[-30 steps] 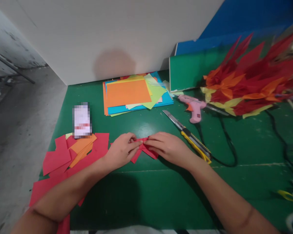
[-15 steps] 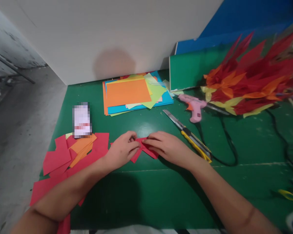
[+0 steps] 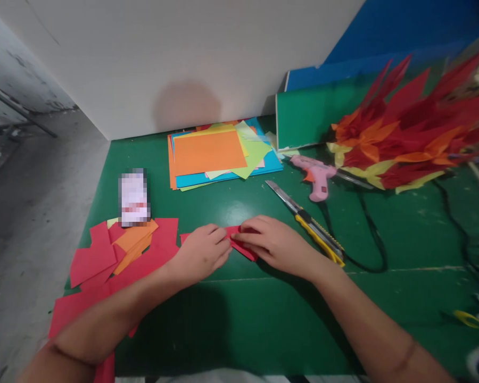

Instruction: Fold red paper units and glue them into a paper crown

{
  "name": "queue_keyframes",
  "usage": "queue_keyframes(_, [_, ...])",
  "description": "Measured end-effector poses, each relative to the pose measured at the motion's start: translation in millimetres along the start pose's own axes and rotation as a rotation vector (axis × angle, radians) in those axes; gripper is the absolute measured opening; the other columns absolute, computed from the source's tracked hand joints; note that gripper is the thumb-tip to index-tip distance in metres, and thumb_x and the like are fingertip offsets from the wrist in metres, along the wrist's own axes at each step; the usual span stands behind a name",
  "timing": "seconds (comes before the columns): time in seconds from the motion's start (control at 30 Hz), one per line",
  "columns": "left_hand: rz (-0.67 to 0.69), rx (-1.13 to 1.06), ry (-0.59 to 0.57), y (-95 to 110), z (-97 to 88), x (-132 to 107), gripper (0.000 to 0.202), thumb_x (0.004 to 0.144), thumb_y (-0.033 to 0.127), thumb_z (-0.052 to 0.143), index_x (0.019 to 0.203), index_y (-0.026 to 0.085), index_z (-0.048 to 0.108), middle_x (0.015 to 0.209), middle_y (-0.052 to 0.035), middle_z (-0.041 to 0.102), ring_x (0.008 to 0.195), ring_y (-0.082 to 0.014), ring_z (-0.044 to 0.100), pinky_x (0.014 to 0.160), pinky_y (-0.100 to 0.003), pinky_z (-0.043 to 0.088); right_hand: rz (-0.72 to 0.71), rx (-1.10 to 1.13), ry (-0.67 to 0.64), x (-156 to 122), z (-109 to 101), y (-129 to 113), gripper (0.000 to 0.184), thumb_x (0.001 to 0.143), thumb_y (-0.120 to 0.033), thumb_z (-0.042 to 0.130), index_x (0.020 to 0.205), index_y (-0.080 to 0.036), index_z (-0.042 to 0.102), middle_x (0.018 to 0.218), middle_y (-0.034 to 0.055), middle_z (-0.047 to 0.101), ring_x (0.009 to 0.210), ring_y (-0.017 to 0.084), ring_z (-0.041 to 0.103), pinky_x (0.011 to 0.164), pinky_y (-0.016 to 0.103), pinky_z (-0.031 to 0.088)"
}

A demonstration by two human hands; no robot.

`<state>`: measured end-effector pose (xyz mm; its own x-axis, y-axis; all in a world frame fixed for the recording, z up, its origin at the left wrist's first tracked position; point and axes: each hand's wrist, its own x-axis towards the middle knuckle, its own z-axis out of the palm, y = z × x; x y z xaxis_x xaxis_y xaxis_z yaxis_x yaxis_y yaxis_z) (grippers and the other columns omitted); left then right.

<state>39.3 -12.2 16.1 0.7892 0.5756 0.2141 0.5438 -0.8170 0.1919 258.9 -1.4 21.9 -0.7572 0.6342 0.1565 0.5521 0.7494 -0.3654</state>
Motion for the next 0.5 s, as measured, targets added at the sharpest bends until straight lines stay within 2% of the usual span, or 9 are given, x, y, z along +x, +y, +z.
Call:
queue_keyframes(0.17, [-0.176,-0.185,0.113,-2.3,5.3,-0.8,0.021,0.093,0.025,0.048,0.081,0.015,0.061,0.113,-0.0118,0.060,0.104,-0.0223,0.055,0.091,-0.038,0.047,0.204,-0.001,0.165,-6.1,1.3,13.0,0.047,0.091,-0.012,0.033,0.135,-0.018,0.047,0.113,0.0128,0.064,0.102,0.026,0.057,0.085,0.043,0.048])
queue_keyframes(0.27, [-0.229,-0.302,0.107,-3.3,6.2,-0.9,0.009,0.092,0.023,0.051,0.091,0.016,0.057,0.112,-0.0105,0.061,0.104,-0.0219,0.055,0.092,-0.040,0.046,0.311,0.118,0.183,-10.4,-0.3,20.2,0.052,0.092,-0.014,0.034,0.143,-0.021,0.034,0.107,0.0091,0.065,0.098,0.024,0.059,0.086,0.043,0.049])
queue_keyframes(0.4, [-0.250,-0.370,0.107,-2.1,5.0,-0.6,0.016,0.091,0.022,0.053,0.106,0.017,0.052,0.109,-0.0090,0.061,0.103,-0.0221,0.055,0.092,-0.040,0.045,0.366,0.291,0.160,-13.4,-5.6,21.0,0.051,0.090,-0.023,0.044,0.140,-0.023,0.036,0.101,0.0064,0.064,0.095,0.022,0.060,0.088,0.041,0.048])
queue_keyframes(0.5, [-0.244,-0.365,0.125,0.0,3.2,-0.5,0.020,0.090,0.021,0.052,0.110,0.018,0.050,0.109,-0.0098,0.060,0.104,-0.0228,0.054,0.091,-0.042,0.045,0.385,0.437,0.159,-13.7,-9.3,18.0,0.049,0.088,-0.026,0.048,0.136,-0.024,0.040,0.095,0.0041,0.062,0.088,0.019,0.060,0.083,0.036,0.049])
